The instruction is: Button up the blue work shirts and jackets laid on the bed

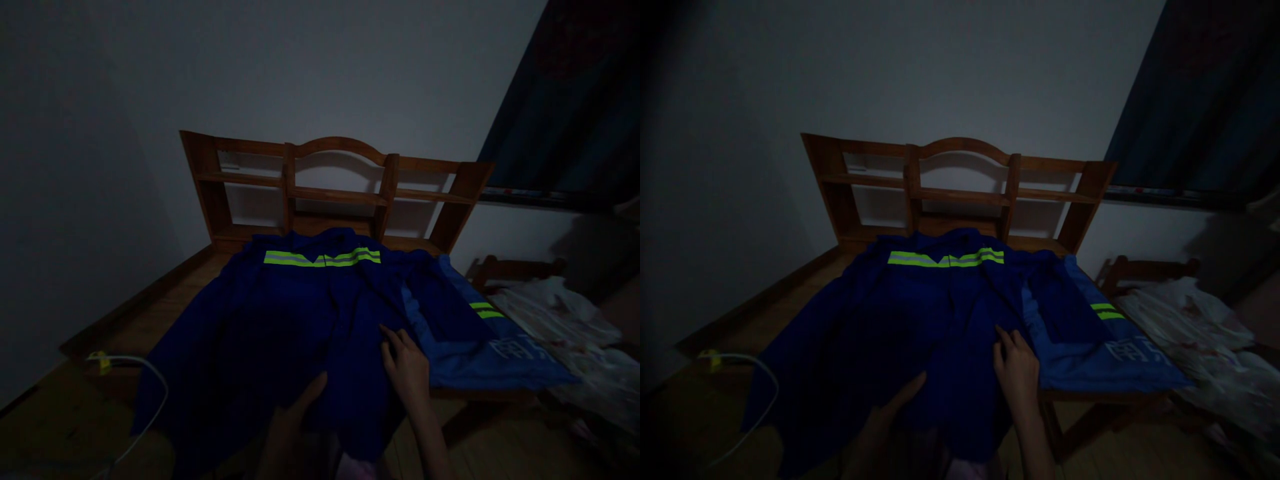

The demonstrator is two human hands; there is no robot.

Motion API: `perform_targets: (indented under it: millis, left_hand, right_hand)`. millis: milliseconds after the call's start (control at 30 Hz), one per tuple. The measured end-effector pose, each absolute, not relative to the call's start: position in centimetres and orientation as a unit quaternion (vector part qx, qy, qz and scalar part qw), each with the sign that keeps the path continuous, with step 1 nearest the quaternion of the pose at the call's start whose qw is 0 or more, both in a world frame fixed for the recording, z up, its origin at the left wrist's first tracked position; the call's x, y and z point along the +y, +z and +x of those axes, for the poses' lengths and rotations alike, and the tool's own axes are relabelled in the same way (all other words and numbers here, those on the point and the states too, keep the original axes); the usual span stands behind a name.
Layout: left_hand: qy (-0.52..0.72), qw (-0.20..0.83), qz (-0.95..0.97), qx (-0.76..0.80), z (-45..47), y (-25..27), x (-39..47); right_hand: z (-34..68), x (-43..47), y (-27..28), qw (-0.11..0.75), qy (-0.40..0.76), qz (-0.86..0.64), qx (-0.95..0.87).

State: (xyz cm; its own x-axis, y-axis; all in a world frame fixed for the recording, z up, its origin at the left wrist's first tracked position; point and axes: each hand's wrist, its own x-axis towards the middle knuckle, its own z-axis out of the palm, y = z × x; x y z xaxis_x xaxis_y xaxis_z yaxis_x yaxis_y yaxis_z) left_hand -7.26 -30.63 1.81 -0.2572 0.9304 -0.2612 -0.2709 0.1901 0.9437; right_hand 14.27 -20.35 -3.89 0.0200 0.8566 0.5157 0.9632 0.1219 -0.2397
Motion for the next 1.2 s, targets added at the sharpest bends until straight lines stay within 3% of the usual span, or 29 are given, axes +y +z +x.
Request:
perform_targets:
  millis: [533, 833, 1033, 1200]
  left_hand:
    - [0.537, 0.380, 0.402, 0.637, -8.1, 1.7, -28.7]
    - [0.513, 0.336, 0.464, 0.639, -9.0, 0.9, -28.3]
    - [0.557, 0.376, 0.419, 0.610, -8.7, 1.0, -28.2]
    - [0.583, 0.405, 0.363, 0.603, -8.5, 2.1, -27.6]
  right_hand:
    - [15.6, -20.1, -4.4, 0.376, 0.013, -0.614, -0.694]
    - [15.4, -20.2, -4.6, 0.389, -0.007, -0.627, -0.675]
    - [15.2, -19.6, -4.9, 0.358, -0.027, -0.656, -0.663]
    - [14.5, -20.5, -3.8, 0.437, 0.003, -0.630, -0.642]
